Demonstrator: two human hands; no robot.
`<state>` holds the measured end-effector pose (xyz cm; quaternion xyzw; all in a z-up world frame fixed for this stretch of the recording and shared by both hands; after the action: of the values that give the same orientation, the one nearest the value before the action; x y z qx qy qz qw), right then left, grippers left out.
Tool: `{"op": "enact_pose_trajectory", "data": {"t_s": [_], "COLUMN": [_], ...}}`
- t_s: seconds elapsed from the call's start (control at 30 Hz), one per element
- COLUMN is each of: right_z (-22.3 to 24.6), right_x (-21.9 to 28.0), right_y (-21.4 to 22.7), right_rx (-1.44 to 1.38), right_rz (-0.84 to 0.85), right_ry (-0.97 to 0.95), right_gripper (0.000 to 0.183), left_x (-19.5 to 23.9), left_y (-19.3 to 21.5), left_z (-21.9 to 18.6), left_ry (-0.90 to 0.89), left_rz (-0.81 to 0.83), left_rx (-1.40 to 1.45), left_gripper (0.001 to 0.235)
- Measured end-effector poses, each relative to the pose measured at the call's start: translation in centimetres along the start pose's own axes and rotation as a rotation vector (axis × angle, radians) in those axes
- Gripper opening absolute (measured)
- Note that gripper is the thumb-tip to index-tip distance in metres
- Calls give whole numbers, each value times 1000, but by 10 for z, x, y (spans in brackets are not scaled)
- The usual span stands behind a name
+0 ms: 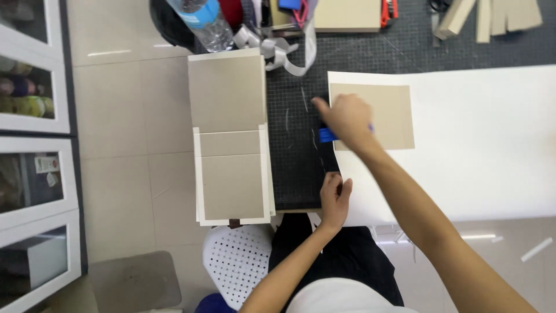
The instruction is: The person assembles a small paper craft by placing a square piece of brown paper on a white sheet, adding two narrow strips to the sides, and pressing them down. They use a small roller to smooth the paper and then use a blue plastic scraper to smooth the white sheet.
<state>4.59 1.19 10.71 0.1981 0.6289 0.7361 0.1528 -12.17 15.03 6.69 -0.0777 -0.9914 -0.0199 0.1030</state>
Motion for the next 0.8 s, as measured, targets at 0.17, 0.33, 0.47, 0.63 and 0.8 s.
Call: {"op": "enact_pose_trajectory", "data": {"t_s": [0.17,0.33,0.47,0.63,0.8], "right_z": [-21,-67,-137,-245,-356], "right_x": [-13,74,219,413,619], "right_y": [-132,-43,61,163,169], "right_rx": [290,253,213,184,-68], "right_rz": [93,126,117,50,-8], "right_ry": [-22,-22,157,168,380], "right_gripper": [19,25,17,28,51], "left_x": [39,104,185,158,149], "left_y": [-28,-70,-121,-141,-197], "left_z": [-2,-41,31,88,-24], "left_ry": [-58,-167,-309,-281,-987], "left_rz": [37,349,1124,1199,442], "left_rx": [25,121,283,23,-295], "left_gripper": [38,9,64,79,74]}}
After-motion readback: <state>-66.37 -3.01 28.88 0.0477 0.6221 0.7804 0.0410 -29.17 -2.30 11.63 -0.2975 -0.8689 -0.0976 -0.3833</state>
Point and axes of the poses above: each hand's wrist, its own x-axis away from the middle knuckle, its own y-axis out of the back of the hand, z = x × y, the point moved 9 cm from there along -x, towards the middle knuckle, and after that the axes turned 10 degrees about -z, right-handed, at the moved point
